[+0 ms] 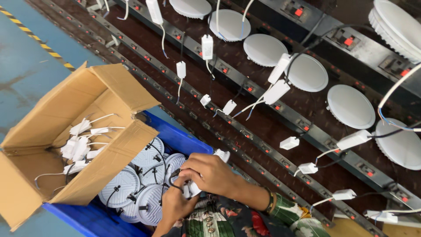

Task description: The person takes round LED panel lights from a blue crate, attaches a white power driver from a cardboard box to each panel by joining the wires, and hangs the assembled panel with its driver onto a multi-tier test rack fitted with sockets. The person repeats this for several panels, occasionally repositioning the crate and box.

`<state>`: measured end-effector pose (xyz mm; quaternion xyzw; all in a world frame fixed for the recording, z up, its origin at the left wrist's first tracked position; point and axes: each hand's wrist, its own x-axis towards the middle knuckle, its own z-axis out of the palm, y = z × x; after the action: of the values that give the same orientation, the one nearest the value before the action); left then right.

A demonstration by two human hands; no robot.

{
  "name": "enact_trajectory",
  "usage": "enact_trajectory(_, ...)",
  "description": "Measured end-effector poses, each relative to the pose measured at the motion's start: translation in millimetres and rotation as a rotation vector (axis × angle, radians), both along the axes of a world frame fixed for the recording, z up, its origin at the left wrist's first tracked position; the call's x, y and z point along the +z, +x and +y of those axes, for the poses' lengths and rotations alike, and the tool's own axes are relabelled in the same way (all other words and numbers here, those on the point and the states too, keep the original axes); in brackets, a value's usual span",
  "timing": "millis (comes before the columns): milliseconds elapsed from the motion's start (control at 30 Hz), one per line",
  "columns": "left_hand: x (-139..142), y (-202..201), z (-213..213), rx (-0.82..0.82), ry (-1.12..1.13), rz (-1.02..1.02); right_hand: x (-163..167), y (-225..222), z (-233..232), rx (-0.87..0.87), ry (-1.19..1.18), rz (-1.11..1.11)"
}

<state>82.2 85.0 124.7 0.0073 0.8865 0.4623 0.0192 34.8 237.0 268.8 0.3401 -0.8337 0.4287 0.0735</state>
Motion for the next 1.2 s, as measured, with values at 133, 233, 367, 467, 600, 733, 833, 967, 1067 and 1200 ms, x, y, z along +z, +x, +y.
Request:
enact_trajectory(133, -12.4, -4.9, -11.5, 0.068, 0.226, 0.083, 5.6, -3.1, -5.6, 0.042, 0.012, 0.01)
enact_trajectory(233, -9.0, -9.3, -19.5, 0.134, 0.419, -0.04, 11.6, -4.9, -1.2, 0.011, 0.046, 0.08)
enact_trajectory(367, 6.8, -40.7, -34.8, 0.214, 0.597, -0.179, 13.8, -2.0, 17.3, -0.165, -0.03, 0.257)
enact_trajectory(467, 22.3, -82.6, -57.2, 0.335, 0.699, -0.218, 5.6, 2.1, 38.4, -0.264, -0.205, 0.167)
enact_trajectory(600, 47.8, -171.8, -74.6, 0.31, 1.187, -0.253, -14.9, 9.2, 66.0, -0.41, -0.211, -0.026)
enact_trajectory(733, 74.3, -272.5, -56.3, 0.165, 1.434, -0.149, -37.4, 13.7, 83.5, -0.418, -0.155, -0.169)
enact_trajectory(833, 90.7, -348.2, -23.7, 0.152, 1.485, -0.024, -61.4, 11.0, 102.1, -0.434, -0.143, -0.155)
enact_trajectory(967, 110.4, -431.0, 23.4, 0.3, 1.449, -0.116, -121.0, -6.4, 153.1, -0.514, -0.126, -0.215)
enact_trajectory(1067, 118.8, -471.5, 47.6, 0.23, 1.494, -0.125, -187.6, -32.0, 198.5, -0.532, -0.141, -0.221)
enact_trajectory(1200, 132.2, -528.0, 71.7, 0.207, 1.444, -0.132, -248.9, -81.1, 275.3, -0.121, -0.255, -0.441)
